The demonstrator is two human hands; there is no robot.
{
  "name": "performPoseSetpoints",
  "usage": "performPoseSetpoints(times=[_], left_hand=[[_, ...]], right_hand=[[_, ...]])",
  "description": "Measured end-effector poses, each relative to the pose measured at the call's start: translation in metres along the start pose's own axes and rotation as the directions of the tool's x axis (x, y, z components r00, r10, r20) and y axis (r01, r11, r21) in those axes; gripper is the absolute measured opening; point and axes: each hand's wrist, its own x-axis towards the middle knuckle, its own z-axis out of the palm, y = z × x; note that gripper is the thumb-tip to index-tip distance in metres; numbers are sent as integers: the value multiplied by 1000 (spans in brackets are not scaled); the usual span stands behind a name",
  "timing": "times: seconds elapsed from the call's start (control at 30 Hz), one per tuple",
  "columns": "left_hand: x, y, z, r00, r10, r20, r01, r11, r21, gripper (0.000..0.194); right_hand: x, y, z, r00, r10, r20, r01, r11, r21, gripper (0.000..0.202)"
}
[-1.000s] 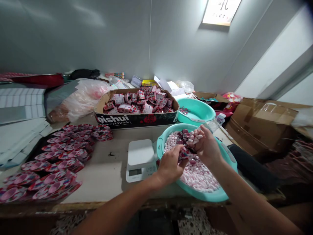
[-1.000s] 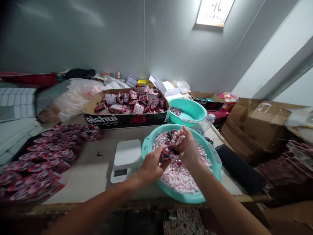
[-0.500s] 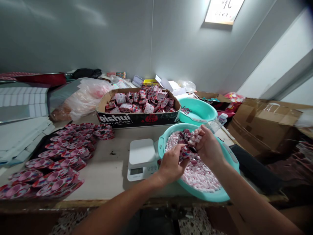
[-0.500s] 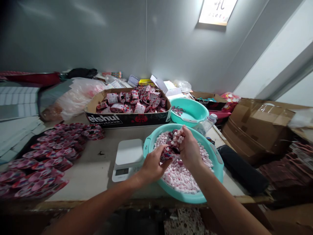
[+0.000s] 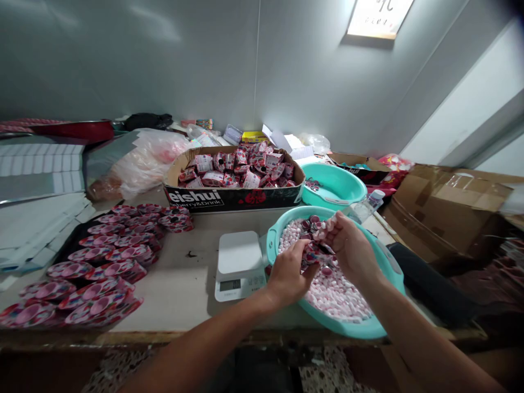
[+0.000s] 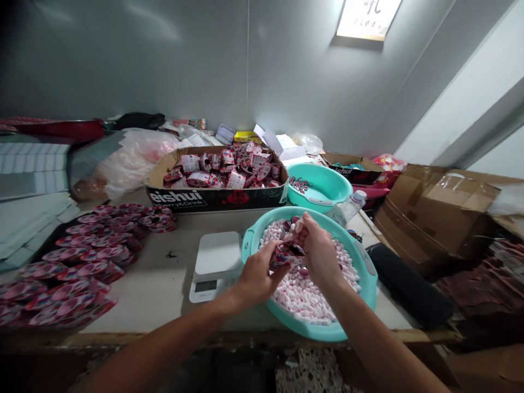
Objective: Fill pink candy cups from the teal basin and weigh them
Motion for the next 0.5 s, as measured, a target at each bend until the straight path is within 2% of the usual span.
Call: performPoseSetpoints(times=[0.3,0.4,0.5], left_hand=[[-1,-1,0,999,-15,-35,14,1000,-11,43],[-1,-2,1,998,-34,-47,33,999,-29,43],[-1,-3,2,998,-28,-53,25,998,-52,44]], right_hand=[[-4,-4,-3,996,4,86,-4,1000,8,25],[-7,-8,-8,996,-57,64,65,990,-128,29],[-8,-12,-14,986,-146,84,166,920,-354,31]])
